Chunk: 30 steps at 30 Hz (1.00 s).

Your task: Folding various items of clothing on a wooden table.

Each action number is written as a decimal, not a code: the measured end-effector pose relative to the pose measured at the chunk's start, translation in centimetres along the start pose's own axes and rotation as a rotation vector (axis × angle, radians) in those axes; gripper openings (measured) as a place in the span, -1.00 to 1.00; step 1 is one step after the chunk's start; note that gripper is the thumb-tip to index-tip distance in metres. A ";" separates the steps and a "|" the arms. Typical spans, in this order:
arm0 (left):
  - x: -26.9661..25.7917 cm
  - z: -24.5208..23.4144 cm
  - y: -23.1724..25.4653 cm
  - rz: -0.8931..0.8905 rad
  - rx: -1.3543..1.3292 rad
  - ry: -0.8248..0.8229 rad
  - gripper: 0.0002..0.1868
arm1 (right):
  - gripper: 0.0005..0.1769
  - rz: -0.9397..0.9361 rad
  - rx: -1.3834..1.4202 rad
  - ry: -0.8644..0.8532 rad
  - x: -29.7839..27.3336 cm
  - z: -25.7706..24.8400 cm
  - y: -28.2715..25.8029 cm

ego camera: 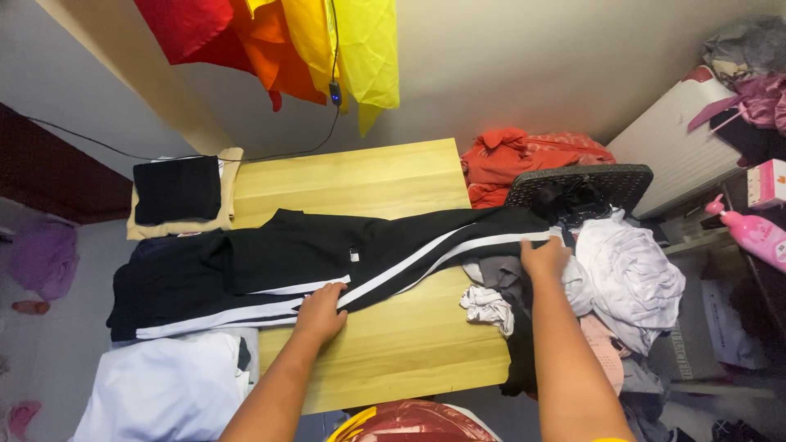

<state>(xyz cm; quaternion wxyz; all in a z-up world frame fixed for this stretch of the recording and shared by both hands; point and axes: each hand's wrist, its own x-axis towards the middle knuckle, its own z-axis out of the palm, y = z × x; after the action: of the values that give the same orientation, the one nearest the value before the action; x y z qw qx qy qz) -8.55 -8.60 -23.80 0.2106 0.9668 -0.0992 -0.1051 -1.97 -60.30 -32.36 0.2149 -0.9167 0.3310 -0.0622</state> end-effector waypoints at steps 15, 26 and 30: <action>-1.2 1.7 0.4 -0.031 -0.103 0.006 -0.49 | -0.61 0.071 0.067 0.081 2.5 -1.4 -2.9; 1.7 1.6 -3.6 -0.247 -0.475 0.195 -0.68 | -0.66 -0.265 1.071 0.120 11.0 -13.0 -9.3; 0.4 -1.7 -0.1 -0.114 -0.251 0.102 -0.52 | -0.60 -0.156 1.221 -0.002 9.0 -13.2 -3.6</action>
<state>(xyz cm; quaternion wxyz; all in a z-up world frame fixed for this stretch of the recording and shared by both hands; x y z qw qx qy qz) -7.73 -7.89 -22.37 0.3281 0.9411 -0.0193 -0.0794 3.68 -68.13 -19.18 0.6962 -0.6496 0.1675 -0.2553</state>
